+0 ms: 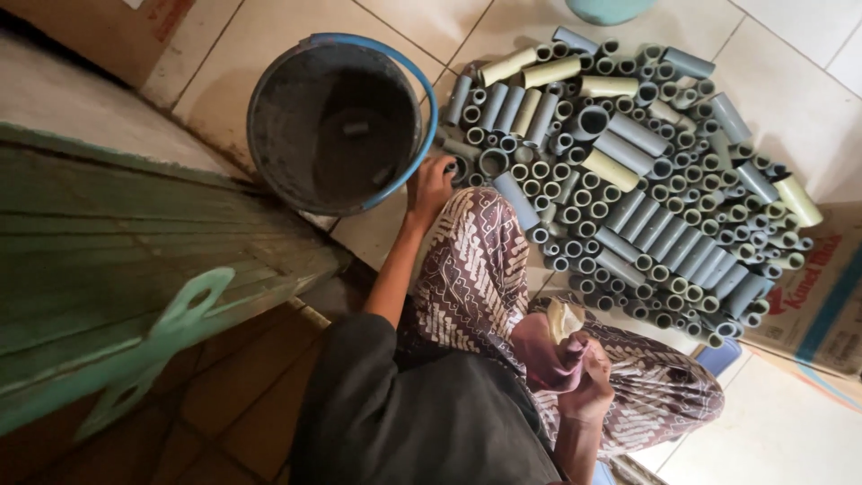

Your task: The person sits on the floor and repeatedly picks up small plastic pipe fittings from a pile. They wipe each fitting with a cloth, sometimes dipping the cloth into a bucket, and then place the cleaned fitting back onto the pile.

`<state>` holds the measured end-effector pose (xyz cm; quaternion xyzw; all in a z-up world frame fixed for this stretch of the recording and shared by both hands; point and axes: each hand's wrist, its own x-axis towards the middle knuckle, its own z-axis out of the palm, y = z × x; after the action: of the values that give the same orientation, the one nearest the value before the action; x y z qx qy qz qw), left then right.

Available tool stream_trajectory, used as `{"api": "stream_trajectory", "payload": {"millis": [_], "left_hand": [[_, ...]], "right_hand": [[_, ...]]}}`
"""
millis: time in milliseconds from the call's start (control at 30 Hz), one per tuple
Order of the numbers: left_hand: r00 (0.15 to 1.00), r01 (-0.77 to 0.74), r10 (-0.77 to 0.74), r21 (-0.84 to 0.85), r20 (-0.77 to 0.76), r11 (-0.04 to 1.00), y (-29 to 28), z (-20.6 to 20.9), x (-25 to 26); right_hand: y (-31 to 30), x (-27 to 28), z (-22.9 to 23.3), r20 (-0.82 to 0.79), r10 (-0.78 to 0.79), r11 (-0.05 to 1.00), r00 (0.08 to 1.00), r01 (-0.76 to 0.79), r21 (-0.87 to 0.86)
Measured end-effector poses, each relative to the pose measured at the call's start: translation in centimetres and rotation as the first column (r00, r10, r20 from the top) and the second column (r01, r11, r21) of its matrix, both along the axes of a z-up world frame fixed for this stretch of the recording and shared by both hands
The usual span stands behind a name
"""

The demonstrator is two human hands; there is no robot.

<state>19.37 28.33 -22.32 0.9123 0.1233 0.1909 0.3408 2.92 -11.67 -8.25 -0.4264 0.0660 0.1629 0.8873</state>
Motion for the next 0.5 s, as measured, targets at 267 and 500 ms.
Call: {"api": "stream_trajectory", "payload": {"millis": [267, 500], "left_hand": [[0.985, 0.133, -0.085, 0.342, -0.152, 0.930, 1.4, -2.8, 3.8], [0.909, 0.249, 0.000, 0.544, -0.416, 0.801, 0.5, 0.7, 5.3]], "right_hand": [[0.1, 0.2, -0.2, 0.030, 0.031, 0.999, 0.999, -0.030, -0.010], [-0.2, 0.2, -0.3, 0.054, 0.067, 0.997, 0.996, -0.066, -0.027]]}}
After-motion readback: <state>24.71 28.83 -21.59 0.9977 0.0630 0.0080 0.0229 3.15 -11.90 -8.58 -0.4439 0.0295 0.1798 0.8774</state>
